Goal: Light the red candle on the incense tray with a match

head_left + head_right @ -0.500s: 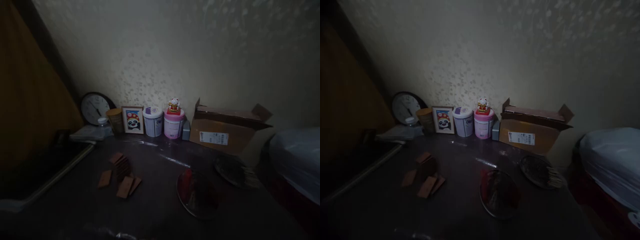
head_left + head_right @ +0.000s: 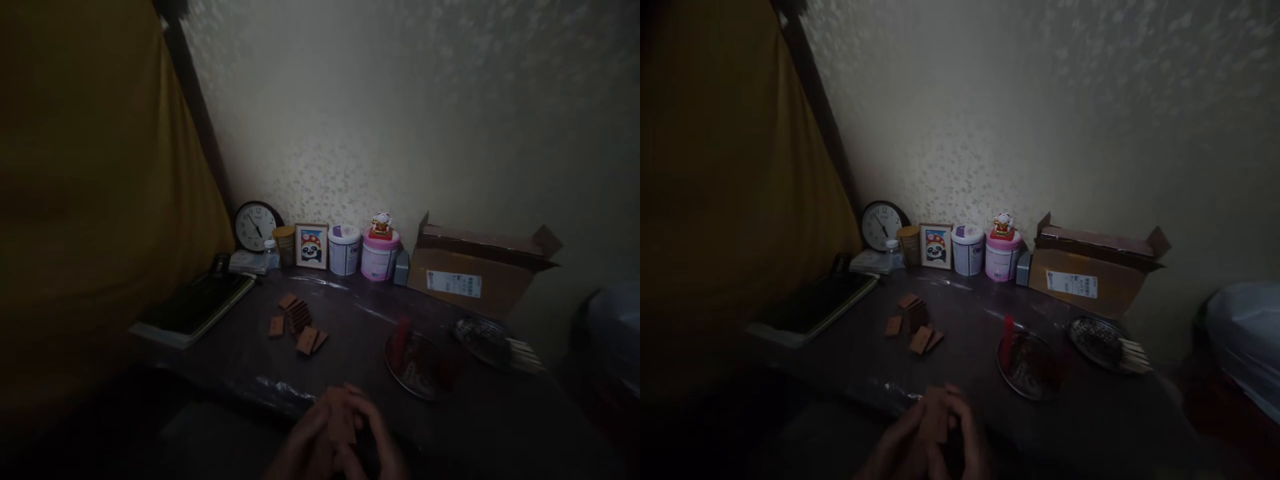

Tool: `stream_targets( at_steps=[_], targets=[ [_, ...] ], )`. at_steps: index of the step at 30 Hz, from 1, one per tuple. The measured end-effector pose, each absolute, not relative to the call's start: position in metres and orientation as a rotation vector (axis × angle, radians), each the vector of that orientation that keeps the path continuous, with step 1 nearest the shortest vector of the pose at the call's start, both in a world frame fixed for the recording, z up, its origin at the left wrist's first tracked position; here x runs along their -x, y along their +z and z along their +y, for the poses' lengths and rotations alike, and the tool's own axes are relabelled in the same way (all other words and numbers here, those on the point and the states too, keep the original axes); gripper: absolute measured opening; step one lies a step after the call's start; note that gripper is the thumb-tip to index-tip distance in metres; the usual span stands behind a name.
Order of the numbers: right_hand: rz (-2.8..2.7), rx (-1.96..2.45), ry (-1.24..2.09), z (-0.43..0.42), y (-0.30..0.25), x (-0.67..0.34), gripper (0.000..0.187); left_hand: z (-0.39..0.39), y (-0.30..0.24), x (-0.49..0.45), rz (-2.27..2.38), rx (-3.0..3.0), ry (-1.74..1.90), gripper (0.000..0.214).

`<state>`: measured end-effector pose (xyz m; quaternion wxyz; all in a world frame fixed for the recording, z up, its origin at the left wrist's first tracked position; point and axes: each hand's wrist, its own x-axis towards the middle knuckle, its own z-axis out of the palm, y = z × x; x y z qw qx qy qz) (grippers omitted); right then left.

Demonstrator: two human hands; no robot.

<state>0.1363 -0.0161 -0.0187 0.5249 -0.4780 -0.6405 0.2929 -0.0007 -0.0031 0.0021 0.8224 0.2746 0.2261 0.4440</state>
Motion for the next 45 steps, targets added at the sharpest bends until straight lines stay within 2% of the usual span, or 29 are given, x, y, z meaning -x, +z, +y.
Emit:
stream_targets(
  at_steps=[11,42,45],
  targets=[
    [-1.532,1.128,0.768,-0.017,-0.012,-0.131,0.034,0.001,-0.024,-0.006,0.316,-0.468,1.046,0.028],
    [-1.371,1.105,0.892,-0.017,-0.016,-0.115,0.036,-0.003,-0.019,-0.006,0.279,-0.497,1.065,0.028],
    [-1.387,1.046,1.009,-0.017,-0.006,-0.122,0.042,-0.002,-0.019,-0.003,0.281,-0.497,1.069,0.028]
  ],
)
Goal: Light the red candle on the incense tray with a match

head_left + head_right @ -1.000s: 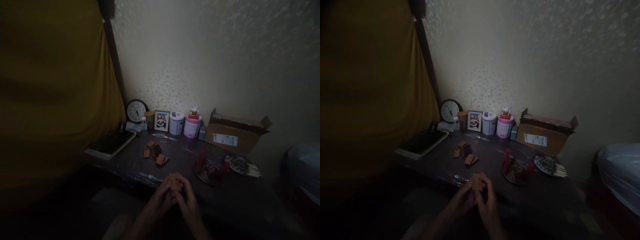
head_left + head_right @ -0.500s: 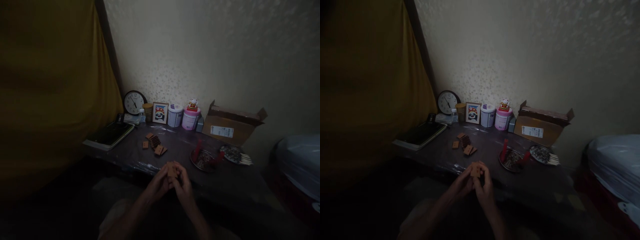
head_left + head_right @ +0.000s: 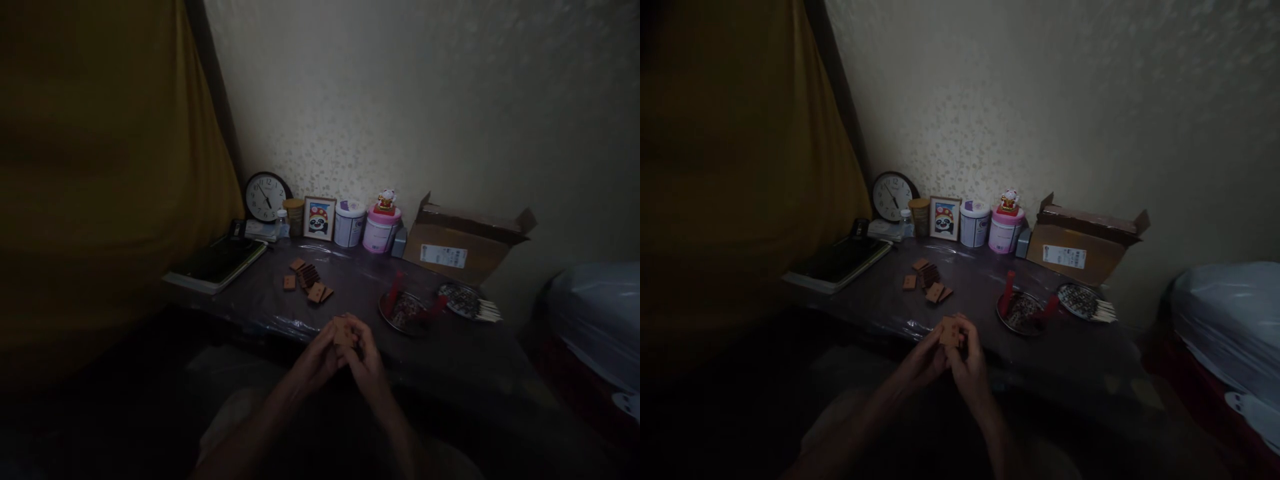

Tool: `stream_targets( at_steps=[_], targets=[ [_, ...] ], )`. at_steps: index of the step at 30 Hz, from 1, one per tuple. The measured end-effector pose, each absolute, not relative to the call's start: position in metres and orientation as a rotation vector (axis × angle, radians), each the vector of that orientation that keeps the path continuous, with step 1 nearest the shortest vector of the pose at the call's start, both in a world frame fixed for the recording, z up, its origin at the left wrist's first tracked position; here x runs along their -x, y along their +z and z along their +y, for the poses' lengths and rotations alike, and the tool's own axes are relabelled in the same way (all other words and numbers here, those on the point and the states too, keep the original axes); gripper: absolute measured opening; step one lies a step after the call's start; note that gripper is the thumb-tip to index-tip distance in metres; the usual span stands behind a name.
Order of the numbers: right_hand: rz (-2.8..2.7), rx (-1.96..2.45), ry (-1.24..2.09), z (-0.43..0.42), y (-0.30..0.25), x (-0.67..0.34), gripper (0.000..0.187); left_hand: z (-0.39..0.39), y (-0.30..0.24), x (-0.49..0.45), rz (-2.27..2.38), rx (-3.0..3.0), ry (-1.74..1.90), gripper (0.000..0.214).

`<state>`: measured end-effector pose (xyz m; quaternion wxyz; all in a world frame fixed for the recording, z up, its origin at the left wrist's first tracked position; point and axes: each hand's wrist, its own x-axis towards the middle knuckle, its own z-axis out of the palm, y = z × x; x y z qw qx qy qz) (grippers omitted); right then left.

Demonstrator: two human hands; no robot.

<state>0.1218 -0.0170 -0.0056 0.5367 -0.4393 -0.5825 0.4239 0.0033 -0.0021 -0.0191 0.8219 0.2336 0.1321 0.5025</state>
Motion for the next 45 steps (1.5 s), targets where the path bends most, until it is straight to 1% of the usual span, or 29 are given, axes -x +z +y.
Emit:
stream_targets(
  at_steps=[2,4,6,8,13,17,27,32,38,41,45],
  targets=[
    [-1.386,0.964,1.171,-0.016,0.004,-0.130,0.047,-0.001,-0.020,0.000,0.293,-0.495,1.060,0.028],
    [-1.364,0.955,1.281,-0.012,0.011,-0.140,0.043,0.000,-0.021,0.004,0.310,-0.492,1.019,0.029],
    [-1.332,1.047,1.263,-0.008,0.014,-0.148,0.032,0.000,-0.023,0.007,0.321,-0.491,0.957,0.030],
    [-1.294,1.137,1.219,-0.004,0.012,-0.153,0.025,-0.001,-0.025,0.009,0.323,-0.497,0.902,0.033],
    [-1.254,1.148,1.274,-0.002,0.005,-0.155,0.025,-0.002,-0.029,0.010,0.325,-0.517,0.797,0.035],
    [-1.269,1.162,1.280,-0.004,0.007,-0.156,0.023,-0.003,-0.032,0.011,0.322,-0.535,0.773,0.031],
    [-1.306,1.218,1.118,0.003,-0.002,-0.163,0.029,-0.003,-0.032,0.013,0.315,-0.539,0.737,0.035],
    [-1.345,1.222,1.117,0.002,0.002,-0.163,0.030,-0.001,-0.029,0.015,0.323,-0.514,0.707,0.037],
    [-1.508,1.195,1.035,0.001,0.002,-0.164,0.021,0.002,-0.027,0.016,0.336,-0.509,0.702,0.037],
    [-1.649,1.225,0.921,0.001,0.000,-0.166,0.017,0.003,-0.030,0.016,0.345,-0.528,0.693,0.035],
    [-1.836,1.255,0.761,0.001,-0.003,-0.169,0.015,0.004,-0.034,0.015,0.361,-0.544,0.681,0.035]
  ],
)
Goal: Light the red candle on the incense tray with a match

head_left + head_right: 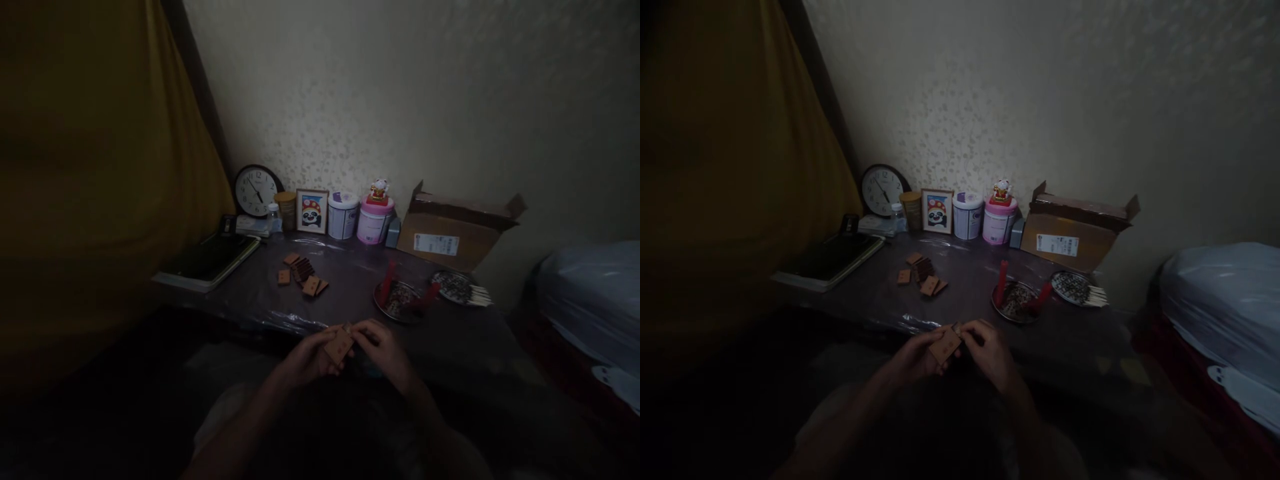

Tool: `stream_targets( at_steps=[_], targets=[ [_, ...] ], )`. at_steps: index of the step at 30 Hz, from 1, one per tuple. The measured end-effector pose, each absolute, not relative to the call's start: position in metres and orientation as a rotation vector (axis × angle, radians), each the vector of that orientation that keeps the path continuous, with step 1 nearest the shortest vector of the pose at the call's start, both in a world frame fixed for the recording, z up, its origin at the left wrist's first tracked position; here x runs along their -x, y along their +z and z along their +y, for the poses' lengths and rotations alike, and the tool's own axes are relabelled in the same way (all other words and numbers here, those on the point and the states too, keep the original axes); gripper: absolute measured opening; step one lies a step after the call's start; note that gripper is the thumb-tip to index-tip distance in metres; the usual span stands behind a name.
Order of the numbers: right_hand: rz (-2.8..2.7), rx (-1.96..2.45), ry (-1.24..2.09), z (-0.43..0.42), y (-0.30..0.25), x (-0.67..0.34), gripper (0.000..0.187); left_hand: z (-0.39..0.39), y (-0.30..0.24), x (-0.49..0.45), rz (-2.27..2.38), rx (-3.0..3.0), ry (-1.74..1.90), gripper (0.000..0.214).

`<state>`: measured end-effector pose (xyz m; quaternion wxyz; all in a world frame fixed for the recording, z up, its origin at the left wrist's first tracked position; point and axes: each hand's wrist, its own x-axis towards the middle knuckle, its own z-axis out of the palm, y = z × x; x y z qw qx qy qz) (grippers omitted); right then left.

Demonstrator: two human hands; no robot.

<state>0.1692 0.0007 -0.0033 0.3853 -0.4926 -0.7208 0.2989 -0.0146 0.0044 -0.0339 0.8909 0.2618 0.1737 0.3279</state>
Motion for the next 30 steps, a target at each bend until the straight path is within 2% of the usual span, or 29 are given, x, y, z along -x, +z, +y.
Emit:
stream_targets(
  at_steps=[14,25,30],
  targets=[
    [-2.062,1.174,0.633,-0.003,0.000,-0.174,0.016,0.004,-0.037,0.014,0.365,-0.542,0.656,0.034],
    [-2.032,1.180,0.487,0.000,-0.003,-0.176,0.014,0.003,-0.028,0.016,0.346,-0.553,0.709,0.052],
    [-1.724,1.296,0.688,0.001,-0.002,-0.175,0.010,0.002,-0.027,0.018,0.319,-0.576,0.730,0.055]
  ],
)
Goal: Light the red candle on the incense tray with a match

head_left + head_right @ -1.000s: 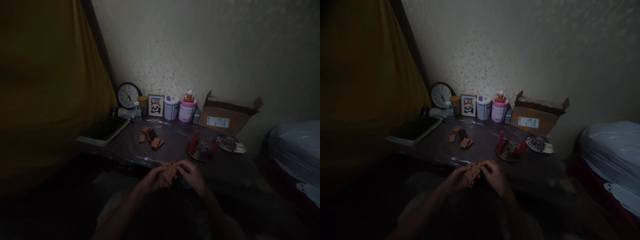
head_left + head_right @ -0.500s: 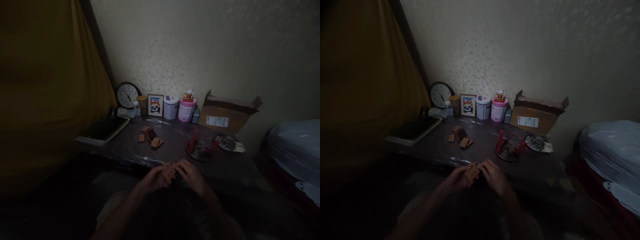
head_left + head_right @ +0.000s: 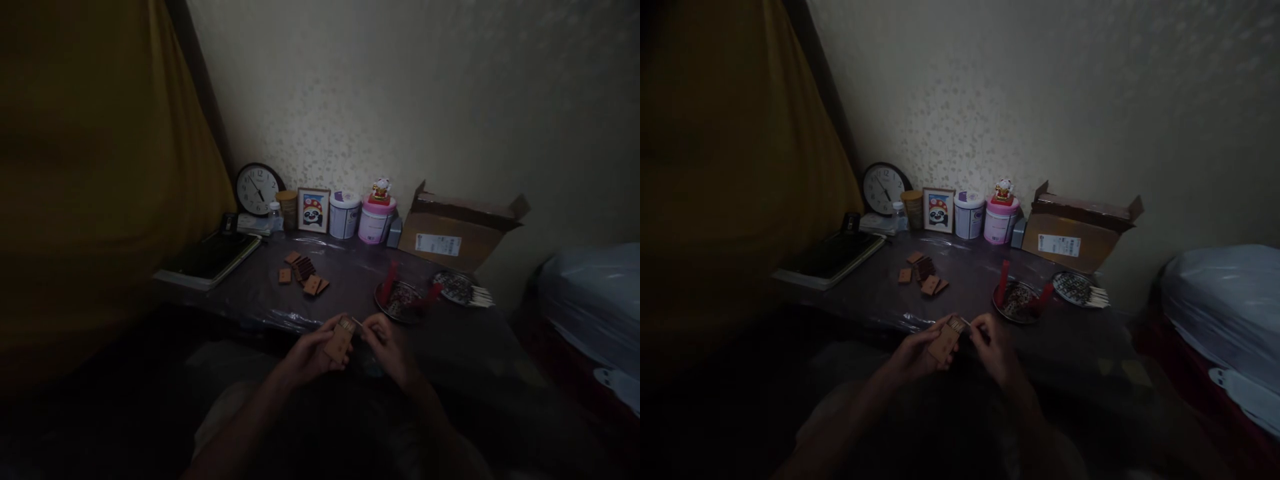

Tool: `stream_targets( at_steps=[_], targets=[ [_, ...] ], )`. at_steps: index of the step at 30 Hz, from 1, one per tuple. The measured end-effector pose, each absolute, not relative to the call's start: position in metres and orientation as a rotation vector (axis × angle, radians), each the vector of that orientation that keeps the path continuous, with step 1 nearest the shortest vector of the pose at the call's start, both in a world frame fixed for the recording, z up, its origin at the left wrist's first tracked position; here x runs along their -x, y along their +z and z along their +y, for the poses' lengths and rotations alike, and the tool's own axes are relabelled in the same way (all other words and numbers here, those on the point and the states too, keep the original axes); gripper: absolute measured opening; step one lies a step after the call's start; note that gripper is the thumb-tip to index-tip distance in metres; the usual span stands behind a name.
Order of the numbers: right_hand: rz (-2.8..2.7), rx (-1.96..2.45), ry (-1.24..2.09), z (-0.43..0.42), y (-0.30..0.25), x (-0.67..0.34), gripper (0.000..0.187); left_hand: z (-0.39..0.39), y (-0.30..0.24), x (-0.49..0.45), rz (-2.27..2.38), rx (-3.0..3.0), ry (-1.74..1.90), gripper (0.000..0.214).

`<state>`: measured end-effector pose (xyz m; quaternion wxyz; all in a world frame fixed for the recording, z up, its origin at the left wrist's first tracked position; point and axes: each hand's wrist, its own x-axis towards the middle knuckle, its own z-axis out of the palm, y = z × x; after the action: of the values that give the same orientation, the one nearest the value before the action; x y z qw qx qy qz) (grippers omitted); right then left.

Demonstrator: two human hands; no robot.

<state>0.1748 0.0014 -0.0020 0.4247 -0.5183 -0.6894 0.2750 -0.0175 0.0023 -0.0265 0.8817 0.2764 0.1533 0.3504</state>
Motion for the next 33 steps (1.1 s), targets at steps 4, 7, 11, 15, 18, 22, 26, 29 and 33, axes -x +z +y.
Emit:
stream_targets(
  at_steps=[4,7,11,15,18,22,26,29,33],
  targets=[
    [-1.512,1.264,0.816,-0.001,0.007,-0.174,0.014,0.002,-0.027,0.018,0.308,-0.584,0.758,0.056],
    [-1.498,1.235,0.823,-0.003,0.012,-0.173,0.017,0.001,-0.027,0.018,0.291,-0.579,0.772,0.055],
    [-1.492,1.231,0.846,-0.003,0.012,-0.171,0.019,0.000,-0.025,0.018,0.288,-0.580,0.786,0.054],
    [-1.482,1.222,0.843,-0.003,0.009,-0.170,0.016,0.000,-0.025,0.017,0.288,-0.583,0.786,0.053],
    [-1.497,1.230,0.837,-0.003,0.010,-0.169,0.016,0.000,-0.024,0.016,0.290,-0.590,0.789,0.053],
    [-1.501,1.225,0.824,-0.003,0.010,-0.168,0.018,0.000,-0.023,0.017,0.288,-0.593,0.791,0.051],
    [-1.497,1.221,0.792,-0.003,0.009,-0.168,0.018,0.000,-0.024,0.017,0.291,-0.589,0.789,0.051],
    [-1.508,1.203,0.804,-0.003,0.008,-0.168,0.018,-0.001,-0.024,0.017,0.300,-0.590,0.790,0.051],
    [-1.513,1.188,0.791,-0.003,0.007,-0.166,0.017,-0.001,-0.023,0.016,0.294,-0.594,0.805,0.051]
  ],
)
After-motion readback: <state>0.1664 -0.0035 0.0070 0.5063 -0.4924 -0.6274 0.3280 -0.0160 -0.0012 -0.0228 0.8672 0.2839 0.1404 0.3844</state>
